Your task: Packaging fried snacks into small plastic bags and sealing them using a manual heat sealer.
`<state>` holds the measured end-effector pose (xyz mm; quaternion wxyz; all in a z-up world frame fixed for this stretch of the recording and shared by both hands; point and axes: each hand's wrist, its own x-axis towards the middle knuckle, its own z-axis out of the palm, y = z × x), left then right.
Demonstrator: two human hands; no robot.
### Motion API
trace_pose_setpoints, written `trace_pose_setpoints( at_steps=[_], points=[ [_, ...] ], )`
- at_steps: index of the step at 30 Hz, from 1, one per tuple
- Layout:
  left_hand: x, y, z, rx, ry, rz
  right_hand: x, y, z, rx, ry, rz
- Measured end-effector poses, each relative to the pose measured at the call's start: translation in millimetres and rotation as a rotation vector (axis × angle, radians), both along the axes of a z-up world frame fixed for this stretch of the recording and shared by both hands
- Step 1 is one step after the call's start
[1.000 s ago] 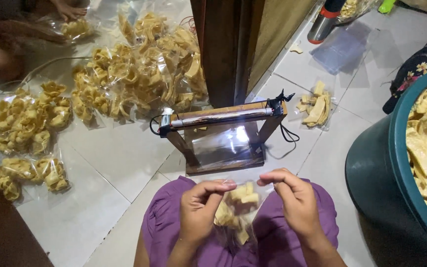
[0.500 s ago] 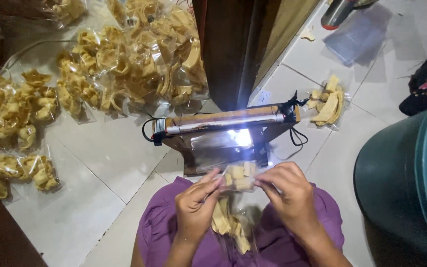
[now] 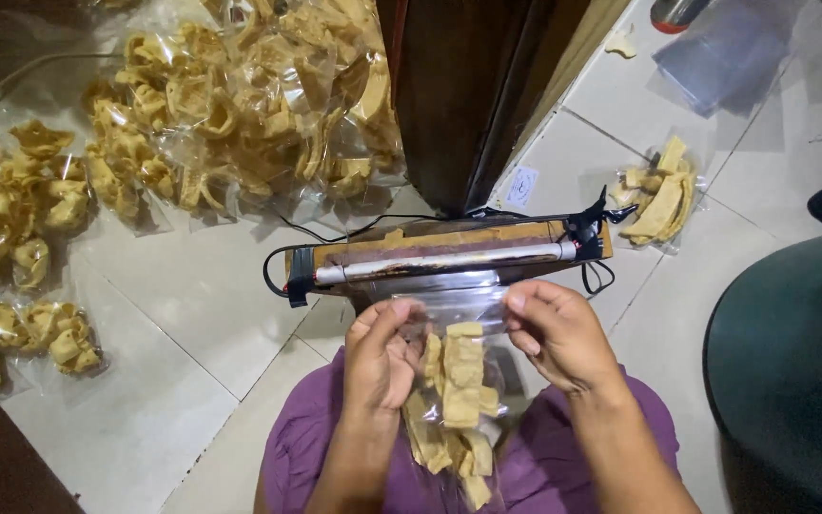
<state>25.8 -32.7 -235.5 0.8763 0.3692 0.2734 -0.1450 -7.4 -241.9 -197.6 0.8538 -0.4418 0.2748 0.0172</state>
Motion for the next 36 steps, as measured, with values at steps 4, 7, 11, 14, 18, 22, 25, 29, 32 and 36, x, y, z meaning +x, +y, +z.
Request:
trace_pose_setpoints(
  at_steps=[4,7,11,14,18,22,25,29,32,36],
  points=[
    [9.1,-4.2,-2.7,-0.013,0.008,-0.001,12.0,11.2,-12.3,0.064,0.058,-0.114],
    [11.6,-8.0,1.3,0.005,0.018,0.055,16.0,14.7,-21.6,0.089,0.091,-0.177],
    [12.3,-10.8,3.7,0.015,0.025,0.071,19.0,18.5,-20.9,0.089,0.11,-0.227],
    [13.7,-11.3,3.0,0.013,0.025,0.078,20.5,19.0,-20.6,0.1,0.109,-0.241],
    [12.4,-10.1,-0.8,0.001,0.004,0.08,20.4,19.2,-22.4,0.11,0.102,-0.251],
    [6.5,-8.3,19.5,-0.004,-0.034,0.068,12.5,18.1,-12.4,0.127,0.075,-0.245],
    [-5.6,15.8,72.5,0.131,-0.167,0.008,-19.9,5.8,-16.7,0.046,0.013,-0.111],
    [20.9,86.5,150.2,0.713,-0.867,0.078,-67.1,7.8,-13.9,-0.548,-0.119,0.787],
    [62.3,103.8,208.8,1.376,-1.073,0.276,-99.7,59.4,11.0,-1.0,-0.126,1.33],
    [38.1,69.8,231.5,1.472,-1.298,0.098,-159.9,112.3,-76.9,-1.639,-0.435,1.031]
  ],
)
